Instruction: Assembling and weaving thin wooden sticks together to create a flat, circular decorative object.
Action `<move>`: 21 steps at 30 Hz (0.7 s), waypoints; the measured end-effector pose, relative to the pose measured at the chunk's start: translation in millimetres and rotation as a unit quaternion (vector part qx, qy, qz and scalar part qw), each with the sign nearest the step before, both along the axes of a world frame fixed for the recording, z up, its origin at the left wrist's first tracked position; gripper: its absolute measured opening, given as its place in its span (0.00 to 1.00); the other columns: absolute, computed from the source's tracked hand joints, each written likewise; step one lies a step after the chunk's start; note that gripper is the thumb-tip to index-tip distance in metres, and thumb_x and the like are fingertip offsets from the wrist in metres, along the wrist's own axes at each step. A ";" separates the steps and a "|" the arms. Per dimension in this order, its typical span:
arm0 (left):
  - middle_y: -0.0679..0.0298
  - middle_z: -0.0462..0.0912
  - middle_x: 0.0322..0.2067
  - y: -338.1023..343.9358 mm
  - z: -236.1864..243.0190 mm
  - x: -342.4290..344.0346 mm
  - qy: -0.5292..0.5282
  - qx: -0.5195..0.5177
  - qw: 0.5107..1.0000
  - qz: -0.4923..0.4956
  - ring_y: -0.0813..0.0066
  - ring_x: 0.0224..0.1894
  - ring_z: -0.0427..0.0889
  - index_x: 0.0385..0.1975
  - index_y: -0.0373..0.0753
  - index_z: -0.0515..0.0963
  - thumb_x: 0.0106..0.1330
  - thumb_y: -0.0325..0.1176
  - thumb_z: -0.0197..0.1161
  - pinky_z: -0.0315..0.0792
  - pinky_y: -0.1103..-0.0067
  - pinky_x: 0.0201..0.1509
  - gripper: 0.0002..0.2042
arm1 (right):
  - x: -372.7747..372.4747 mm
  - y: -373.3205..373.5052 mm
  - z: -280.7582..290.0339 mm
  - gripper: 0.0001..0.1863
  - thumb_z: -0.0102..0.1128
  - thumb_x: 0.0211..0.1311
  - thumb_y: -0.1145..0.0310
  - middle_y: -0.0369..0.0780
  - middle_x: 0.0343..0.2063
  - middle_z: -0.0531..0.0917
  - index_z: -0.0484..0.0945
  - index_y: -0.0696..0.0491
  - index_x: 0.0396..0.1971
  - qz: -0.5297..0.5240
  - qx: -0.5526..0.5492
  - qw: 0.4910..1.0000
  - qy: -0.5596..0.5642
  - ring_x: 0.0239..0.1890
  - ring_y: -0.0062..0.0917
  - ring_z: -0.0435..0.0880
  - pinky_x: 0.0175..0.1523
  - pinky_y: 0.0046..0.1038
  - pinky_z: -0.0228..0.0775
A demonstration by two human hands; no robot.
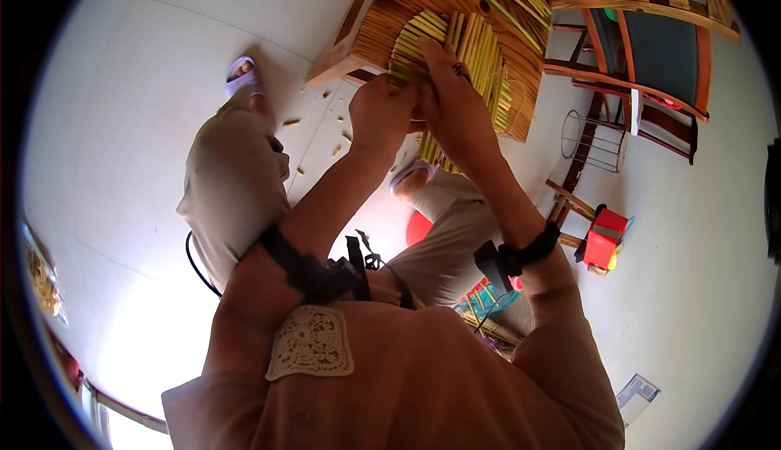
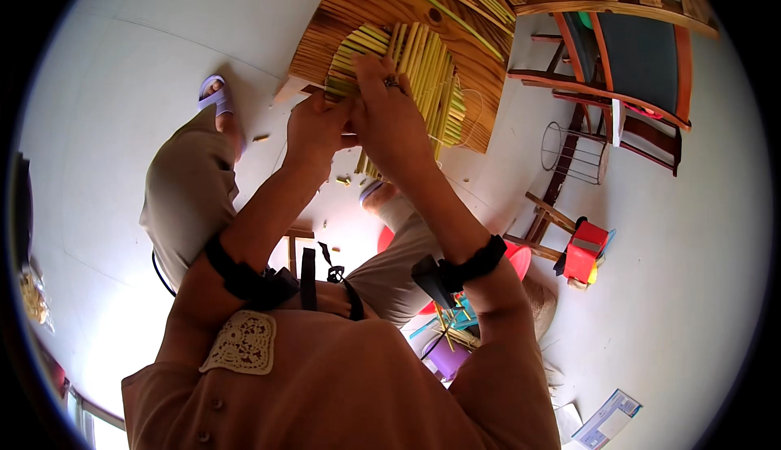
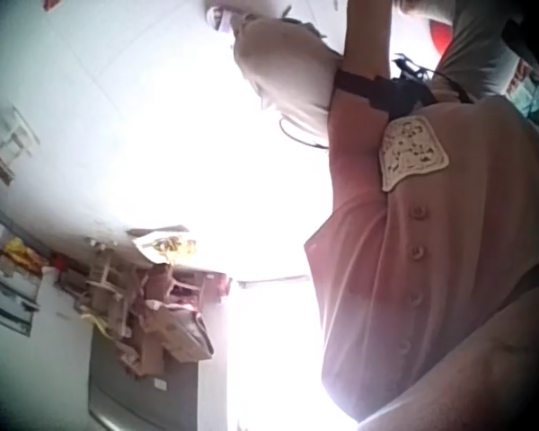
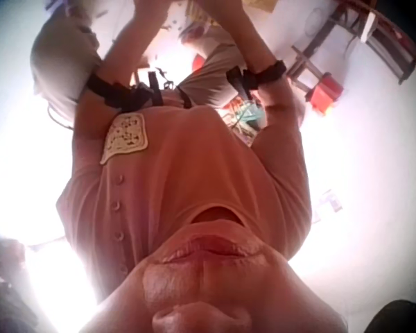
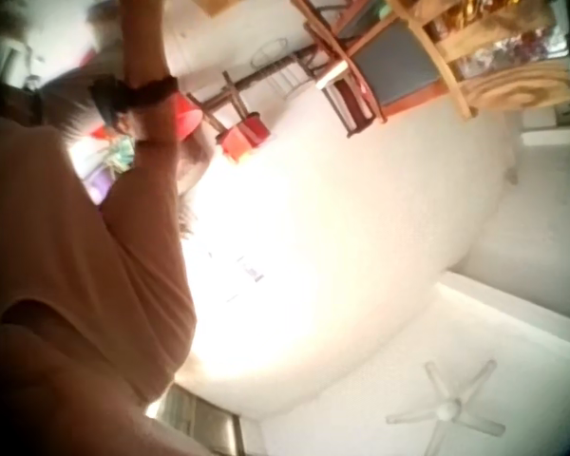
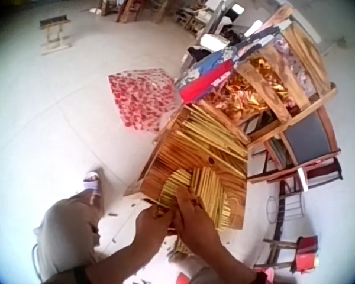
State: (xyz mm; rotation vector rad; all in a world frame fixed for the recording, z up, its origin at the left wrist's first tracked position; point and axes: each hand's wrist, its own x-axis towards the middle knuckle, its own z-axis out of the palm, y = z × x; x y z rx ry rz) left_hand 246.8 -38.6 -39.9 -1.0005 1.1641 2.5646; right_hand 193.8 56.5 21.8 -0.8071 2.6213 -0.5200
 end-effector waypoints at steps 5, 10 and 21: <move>0.57 0.83 0.34 1.0 -1.4 0.2 0.013 0.029 0.999 0.009 0.69 0.33 0.85 0.40 0.31 0.75 0.67 0.31 0.59 0.85 0.73 0.38 0.09 | -2.5 8.8 -10.1 0.26 0.46 0.66 0.71 0.54 0.59 0.71 0.59 0.54 0.64 0.037 -0.004 0.997 0.066 0.59 0.51 0.71 0.64 0.46 0.60; 0.56 0.83 0.34 2.3 -6.9 0.8 0.021 0.063 0.998 0.014 0.68 0.33 0.85 0.40 0.32 0.75 0.67 0.31 0.59 0.85 0.72 0.39 0.09 | -0.6 14.9 -21.2 0.24 0.45 0.68 0.70 0.52 0.63 0.68 0.61 0.57 0.63 0.036 -0.037 0.996 0.073 0.68 0.53 0.59 0.71 0.47 0.48; 0.60 0.79 0.29 3.5 -13.8 -1.5 0.022 0.043 0.999 0.004 0.71 0.28 0.81 0.40 0.35 0.72 0.64 0.31 0.64 0.84 0.73 0.33 0.11 | -20.6 95.5 0.0 0.07 0.56 0.68 0.68 0.33 0.29 0.78 0.78 0.55 0.40 -0.309 -0.230 0.919 0.080 0.30 0.15 0.74 0.38 0.21 0.69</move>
